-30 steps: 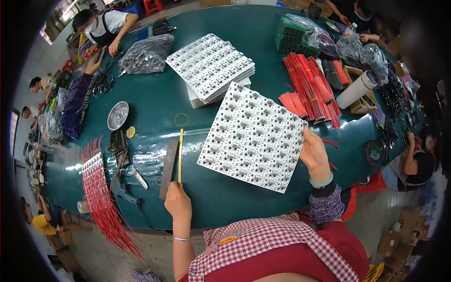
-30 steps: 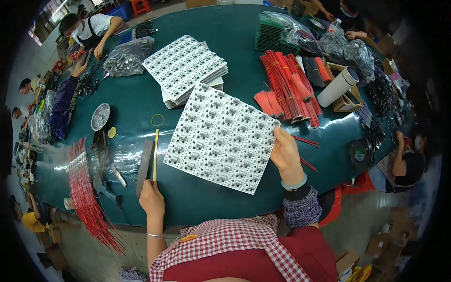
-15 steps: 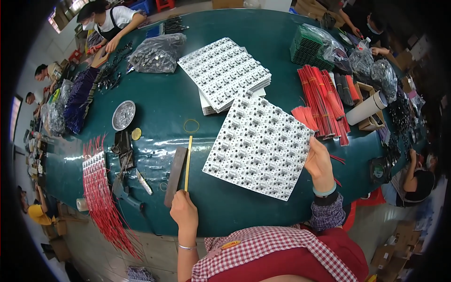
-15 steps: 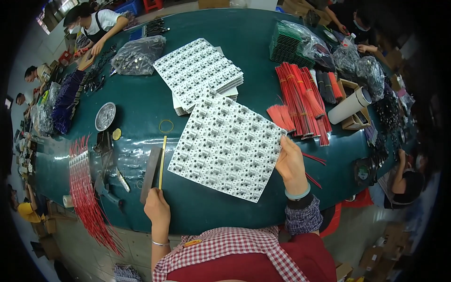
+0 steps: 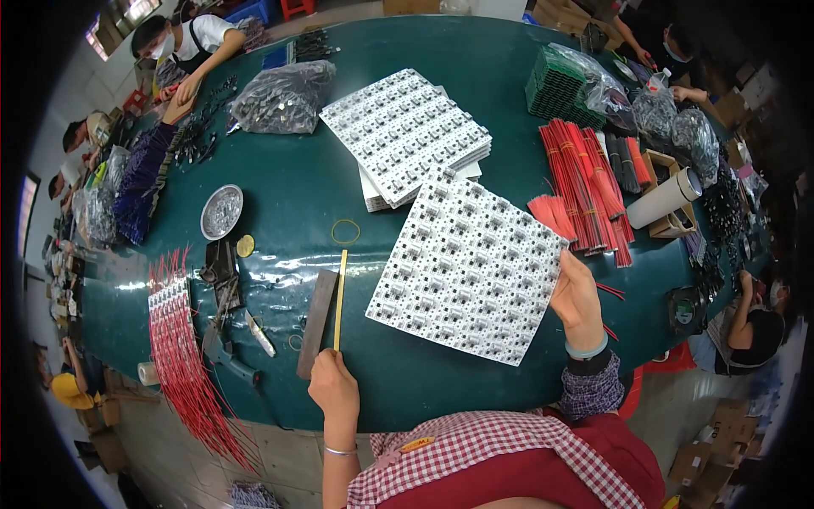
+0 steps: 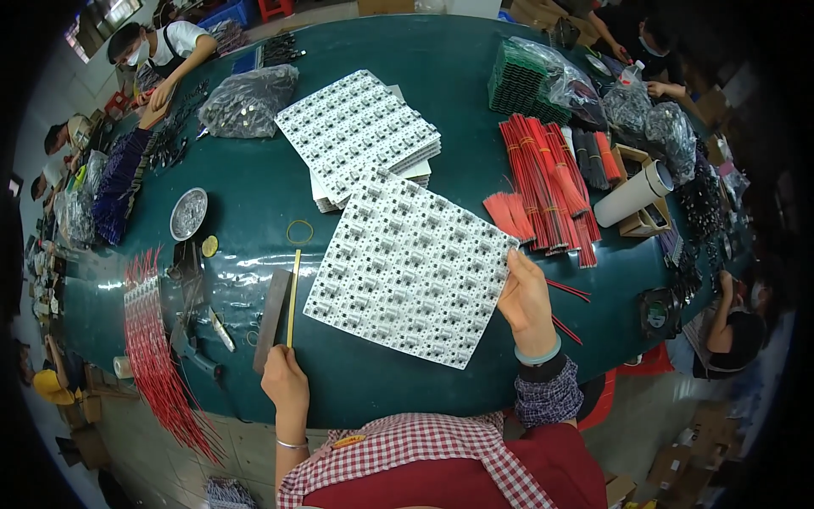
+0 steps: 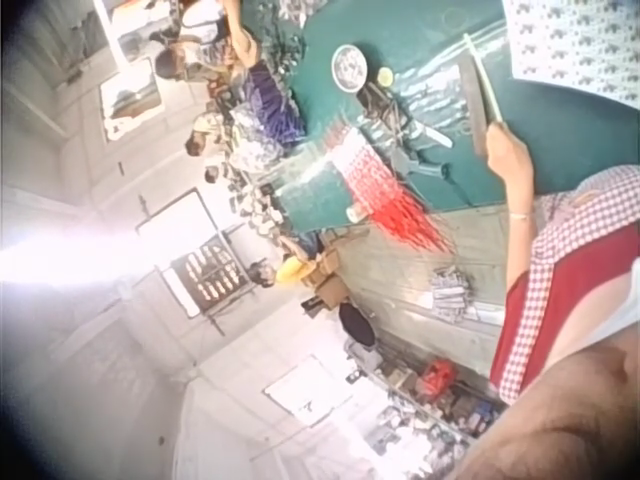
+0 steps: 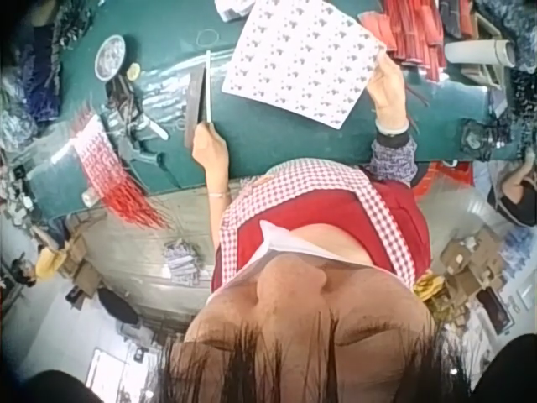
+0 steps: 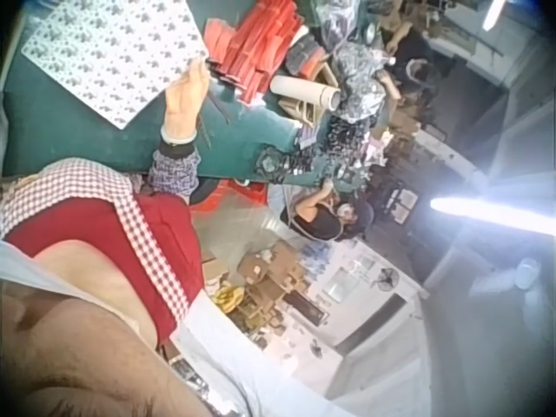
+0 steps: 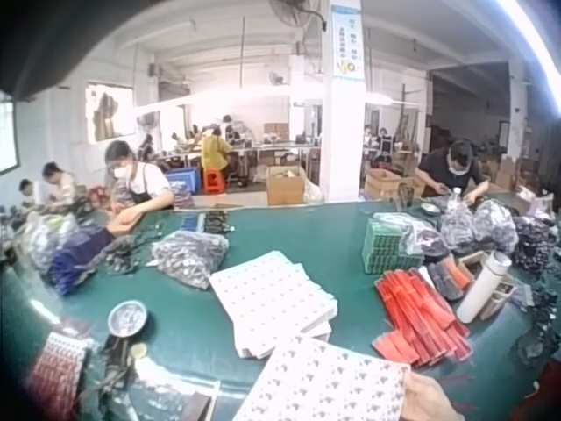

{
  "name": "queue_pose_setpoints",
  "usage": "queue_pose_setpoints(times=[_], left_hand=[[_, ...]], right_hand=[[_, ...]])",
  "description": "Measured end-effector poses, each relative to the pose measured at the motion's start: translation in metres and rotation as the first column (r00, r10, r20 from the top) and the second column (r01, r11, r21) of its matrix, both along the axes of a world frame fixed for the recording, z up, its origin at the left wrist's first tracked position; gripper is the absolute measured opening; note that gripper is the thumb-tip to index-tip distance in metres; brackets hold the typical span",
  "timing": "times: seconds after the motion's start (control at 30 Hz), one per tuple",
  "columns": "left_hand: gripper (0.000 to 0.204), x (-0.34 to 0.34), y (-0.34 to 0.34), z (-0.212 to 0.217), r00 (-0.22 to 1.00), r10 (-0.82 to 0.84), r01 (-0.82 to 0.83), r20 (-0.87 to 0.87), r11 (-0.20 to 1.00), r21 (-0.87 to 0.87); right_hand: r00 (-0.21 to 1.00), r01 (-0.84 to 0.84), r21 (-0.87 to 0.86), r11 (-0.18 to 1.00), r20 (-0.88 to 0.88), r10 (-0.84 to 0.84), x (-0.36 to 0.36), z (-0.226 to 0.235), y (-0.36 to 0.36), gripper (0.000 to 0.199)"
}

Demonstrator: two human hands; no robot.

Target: The person attaches red wires to circular LED components on a sheet using a soldering iron.

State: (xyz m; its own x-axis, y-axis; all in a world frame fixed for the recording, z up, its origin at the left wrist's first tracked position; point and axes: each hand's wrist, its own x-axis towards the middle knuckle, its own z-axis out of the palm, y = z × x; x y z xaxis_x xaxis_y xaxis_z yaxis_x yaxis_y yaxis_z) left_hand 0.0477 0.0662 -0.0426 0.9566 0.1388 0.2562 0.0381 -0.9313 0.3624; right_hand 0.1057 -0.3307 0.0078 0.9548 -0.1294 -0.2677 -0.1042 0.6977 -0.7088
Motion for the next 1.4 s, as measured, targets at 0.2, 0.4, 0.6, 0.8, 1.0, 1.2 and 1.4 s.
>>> queue_pose_setpoints(times=[0.2, 0.4, 0.6, 0.8, 1.0, 1.2, 1.4], left_hand=[[0.005, 0.001, 0.0, -0.002, 1.0, -0.005, 0.005, 0.016, 1.0, 0.027], [0.006, 0.004, 0.002, 0.01, 0.999, -0.01, 0.009, -0.035, 0.999, -0.04], [0.009, 0.027, -0.007, 0.035, 0.999, 0.015, -0.028, -0.039, 0.922, -0.386], [0.015, 0.052, -0.026, 0.04, 0.992, -0.106, 0.057, -0.066, 0.857, -0.513], [0.018, 0.096, -0.048, 0.049, 0.973, -0.227, 0.149, -0.053, 0.78, -0.608], [0.021, 0.159, -0.051, 0.046, 0.974, -0.226, 0.185, 0.019, 0.744, -0.642], [0.044, 0.275, -0.04, 0.043, 0.985, -0.163, -0.017, -0.058, 0.241, -0.97]], right_hand=[[1.0, 0.003, 0.006, 1.0, 0.015, -0.003, 0.003, -0.002, 0.0, 0.038], [0.997, 0.015, -0.076, 0.997, 0.083, -0.009, 0.017, 0.018, -0.006, 0.031], [0.977, 0.093, -0.208, 0.974, 0.206, -0.05, 0.058, 0.071, -0.022, 0.029], [0.98, 0.141, 0.067, 0.988, 0.134, -0.149, 0.121, 0.077, -0.013, 0.044], [0.971, 0.184, -0.158, 0.97, 0.181, -0.154, 0.172, 0.041, 0.068, 0.037], [0.92, 0.355, 0.136, 0.925, 0.127, -0.371, 0.207, 0.007, 0.103, 0.031], [0.934, 0.345, -0.271, 0.899, -0.001, -0.358, 0.185, 0.011, 0.112, 0.042]])
